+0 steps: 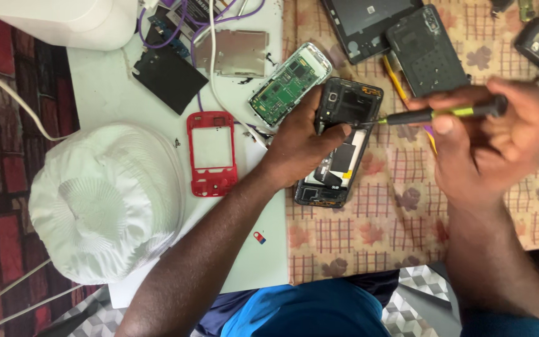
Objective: The person uses a screwdriver to remove screws from the back of a disassembled smartphone. They rotate the device to access different screw locations and continue unscrewing components while other phone parts lie on the table.
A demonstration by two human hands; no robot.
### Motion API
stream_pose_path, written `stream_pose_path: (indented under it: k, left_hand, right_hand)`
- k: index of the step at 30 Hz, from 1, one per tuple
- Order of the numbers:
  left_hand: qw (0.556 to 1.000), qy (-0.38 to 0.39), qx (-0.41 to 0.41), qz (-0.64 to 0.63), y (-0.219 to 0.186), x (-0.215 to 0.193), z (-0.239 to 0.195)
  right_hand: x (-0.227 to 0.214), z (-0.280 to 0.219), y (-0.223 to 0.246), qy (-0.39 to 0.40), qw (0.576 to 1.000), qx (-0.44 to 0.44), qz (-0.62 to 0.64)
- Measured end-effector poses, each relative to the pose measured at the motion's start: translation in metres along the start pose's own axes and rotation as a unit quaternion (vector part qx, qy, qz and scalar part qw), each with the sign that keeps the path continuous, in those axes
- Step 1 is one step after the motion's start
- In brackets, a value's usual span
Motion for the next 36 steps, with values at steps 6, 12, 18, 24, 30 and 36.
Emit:
stream_pose_path:
  k: [6, 12, 18, 24, 30, 36]
  left_hand:
    - [0.997, -0.003, 0.052, 0.058, -0.001, 0.0, 0.0]
    - [0.995, -0.013, 0.07, 0.069, 0.003, 0.001, 0.0]
    - [0.999, 0.005, 0.015, 0.039, 0.011, 0.002, -0.002]
    - [0.997, -0.008, 0.045, 0.056, 0.002, 0.001, 0.001]
    - [0.999, -0.008, 0.011, 0.043, 0.006, 0.0, 0.001]
    - [0.999, -0.009, 0.02, 0.044, 0.004, 0.0, 0.002]
  right_hand:
    - [-0.006, -0.022, -0.003, -0.005, 0.999, -0.024, -0.038]
    - [-0.009, -0.026, -0.001, 0.022, 0.998, -0.017, -0.048]
    - [-0.004, -0.024, -0.001, 0.046, 0.997, -0.041, -0.038]
    - [-0.005, -0.021, -0.003, 0.058, 0.996, -0.058, -0.032]
    - [-0.003, -0.027, -0.003, 0.047, 0.997, -0.044, -0.035]
    - [0.001, -0.025, 0.001, 0.046, 0.997, -0.062, -0.025]
Point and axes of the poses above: each hand's wrist, its own z-axis towards the middle knuckle, its own x-axis out of the palm, y = z × x, the point moved 6 cm from there along z, towards the middle knuckle, and after that the axes turned 3 degrees about -y, right-handed, at the moved point
